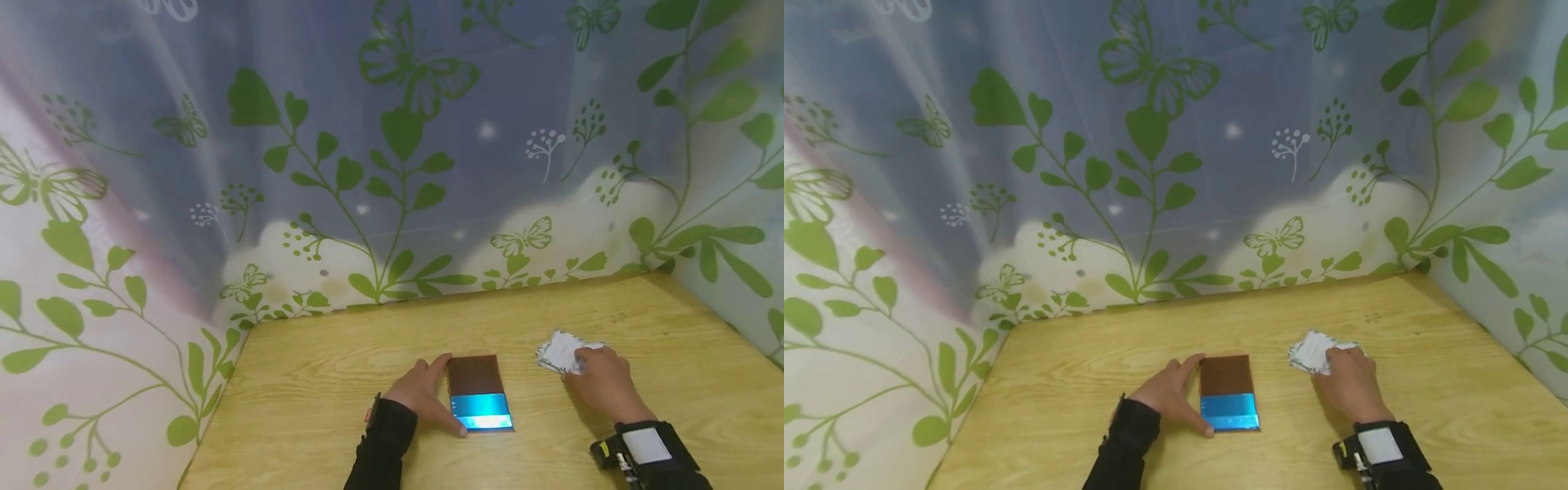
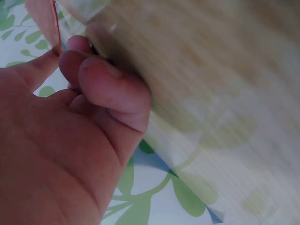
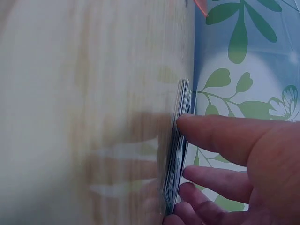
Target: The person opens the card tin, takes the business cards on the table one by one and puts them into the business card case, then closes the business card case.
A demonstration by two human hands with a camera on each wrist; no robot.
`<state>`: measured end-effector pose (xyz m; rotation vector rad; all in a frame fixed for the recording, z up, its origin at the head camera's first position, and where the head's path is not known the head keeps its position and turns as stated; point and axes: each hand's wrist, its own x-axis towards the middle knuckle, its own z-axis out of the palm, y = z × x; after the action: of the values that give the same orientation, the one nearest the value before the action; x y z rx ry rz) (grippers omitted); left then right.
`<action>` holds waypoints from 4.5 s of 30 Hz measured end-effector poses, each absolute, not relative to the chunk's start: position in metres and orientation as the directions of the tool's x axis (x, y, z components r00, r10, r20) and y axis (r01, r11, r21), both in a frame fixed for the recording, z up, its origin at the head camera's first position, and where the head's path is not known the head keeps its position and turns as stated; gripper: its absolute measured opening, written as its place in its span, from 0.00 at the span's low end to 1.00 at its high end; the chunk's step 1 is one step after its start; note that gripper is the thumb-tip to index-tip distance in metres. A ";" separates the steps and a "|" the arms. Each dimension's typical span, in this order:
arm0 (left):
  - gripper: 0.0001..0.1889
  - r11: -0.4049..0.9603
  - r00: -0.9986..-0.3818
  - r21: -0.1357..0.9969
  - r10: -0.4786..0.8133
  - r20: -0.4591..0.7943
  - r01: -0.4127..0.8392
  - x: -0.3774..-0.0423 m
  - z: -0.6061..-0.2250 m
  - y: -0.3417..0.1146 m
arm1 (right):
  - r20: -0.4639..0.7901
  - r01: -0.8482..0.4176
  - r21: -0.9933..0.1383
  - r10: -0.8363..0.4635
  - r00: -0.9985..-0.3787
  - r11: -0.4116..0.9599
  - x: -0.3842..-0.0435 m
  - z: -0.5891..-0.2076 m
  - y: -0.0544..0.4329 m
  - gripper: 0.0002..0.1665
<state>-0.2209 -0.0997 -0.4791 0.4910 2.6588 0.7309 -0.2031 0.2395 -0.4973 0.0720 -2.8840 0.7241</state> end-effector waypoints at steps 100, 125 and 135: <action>0.68 0.836 -0.891 0.512 0.372 -0.261 0.199 -0.228 -0.478 -0.097 | 0.177 -0.550 -0.561 -0.560 -0.810 0.619 -0.221 -0.484 0.145 0.25; 0.69 0.847 -0.889 0.487 0.374 -0.264 0.212 -0.225 -0.476 -0.096 | 0.087 -0.469 -0.612 -0.535 -0.840 0.637 -0.218 -0.489 0.138 0.24; 0.68 0.846 -0.892 0.488 0.373 -0.256 0.214 -0.226 -0.477 -0.097 | 0.063 -0.432 -0.586 -0.493 -0.868 0.686 -0.218 -0.486 0.134 0.20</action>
<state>-0.2258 -0.0966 -0.4765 0.4410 2.6805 0.6507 -0.2180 0.1343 -0.4863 0.8184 -2.9750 0.9919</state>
